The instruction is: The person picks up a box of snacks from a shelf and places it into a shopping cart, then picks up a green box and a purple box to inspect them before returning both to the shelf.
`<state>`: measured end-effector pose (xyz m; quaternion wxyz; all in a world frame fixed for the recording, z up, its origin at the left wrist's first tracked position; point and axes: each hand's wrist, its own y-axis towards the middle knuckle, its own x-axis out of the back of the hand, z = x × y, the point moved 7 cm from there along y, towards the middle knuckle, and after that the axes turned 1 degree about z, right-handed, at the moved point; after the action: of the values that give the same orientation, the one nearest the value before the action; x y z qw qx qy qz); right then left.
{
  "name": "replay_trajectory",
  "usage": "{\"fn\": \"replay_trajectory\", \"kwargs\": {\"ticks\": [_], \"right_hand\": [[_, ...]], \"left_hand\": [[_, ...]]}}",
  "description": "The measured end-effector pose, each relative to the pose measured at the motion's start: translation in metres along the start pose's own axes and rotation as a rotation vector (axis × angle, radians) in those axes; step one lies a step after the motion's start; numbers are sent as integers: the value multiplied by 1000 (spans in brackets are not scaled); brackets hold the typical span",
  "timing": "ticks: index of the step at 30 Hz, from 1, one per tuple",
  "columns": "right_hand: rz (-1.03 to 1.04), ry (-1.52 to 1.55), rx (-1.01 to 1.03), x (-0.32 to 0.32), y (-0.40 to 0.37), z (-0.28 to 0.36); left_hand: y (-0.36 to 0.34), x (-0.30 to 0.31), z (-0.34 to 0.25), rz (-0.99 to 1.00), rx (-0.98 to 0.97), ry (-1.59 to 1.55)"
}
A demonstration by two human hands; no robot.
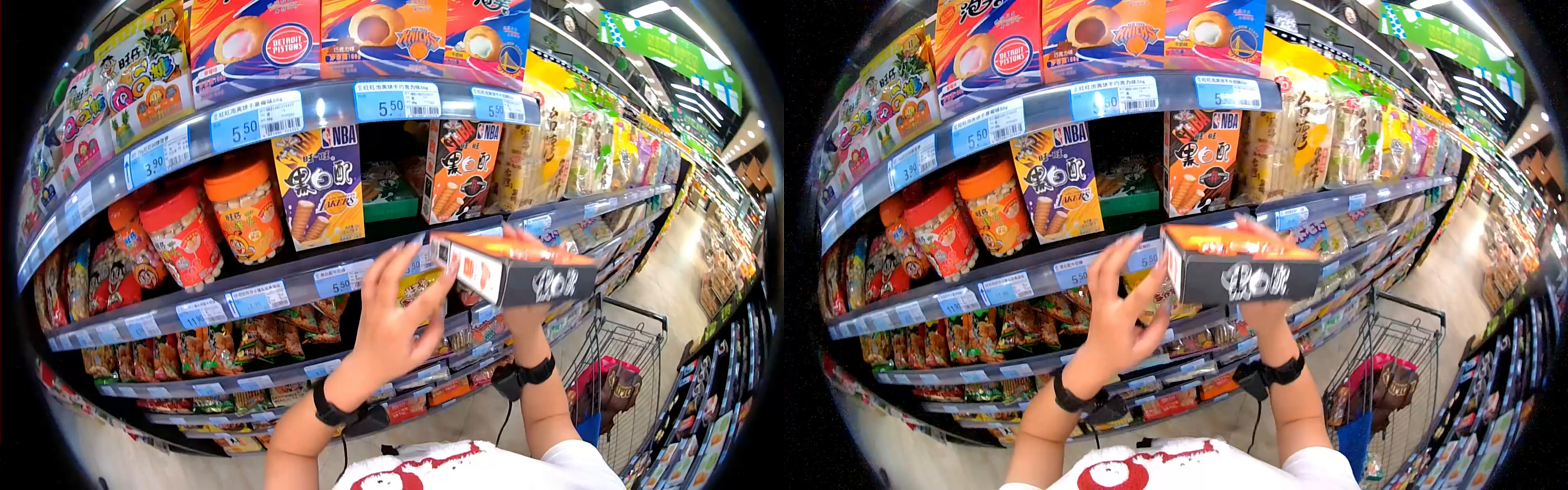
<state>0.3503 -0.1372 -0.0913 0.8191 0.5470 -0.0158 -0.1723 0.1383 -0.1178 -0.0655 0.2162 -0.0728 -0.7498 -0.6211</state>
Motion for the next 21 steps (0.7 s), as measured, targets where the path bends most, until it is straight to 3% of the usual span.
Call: {"fn": "replay_trajectory", "kwargs": {"ticks": [1,3,7,10,15,20,21], "right_hand": [[24,-177,173,-4,12,7],[105,-293,251,1,31,-1],[-19,-123,153,12,44,-25],[-185,-341,-253,47,32,-72],[-96,-185,10,71,49,-112],[-53,-209,153,62,54,-114],[-60,-200,106,63,53,-117]], "left_hand": [[10,-2,1,-2,15,19],[24,-9,4,-23,-6,74],[40,-24,12,-108,-24,93],[46,-33,22,-135,-25,76],[64,-42,32,-206,-107,81],[86,-56,54,-202,14,-172],[88,-57,56,-169,54,-212]]}}
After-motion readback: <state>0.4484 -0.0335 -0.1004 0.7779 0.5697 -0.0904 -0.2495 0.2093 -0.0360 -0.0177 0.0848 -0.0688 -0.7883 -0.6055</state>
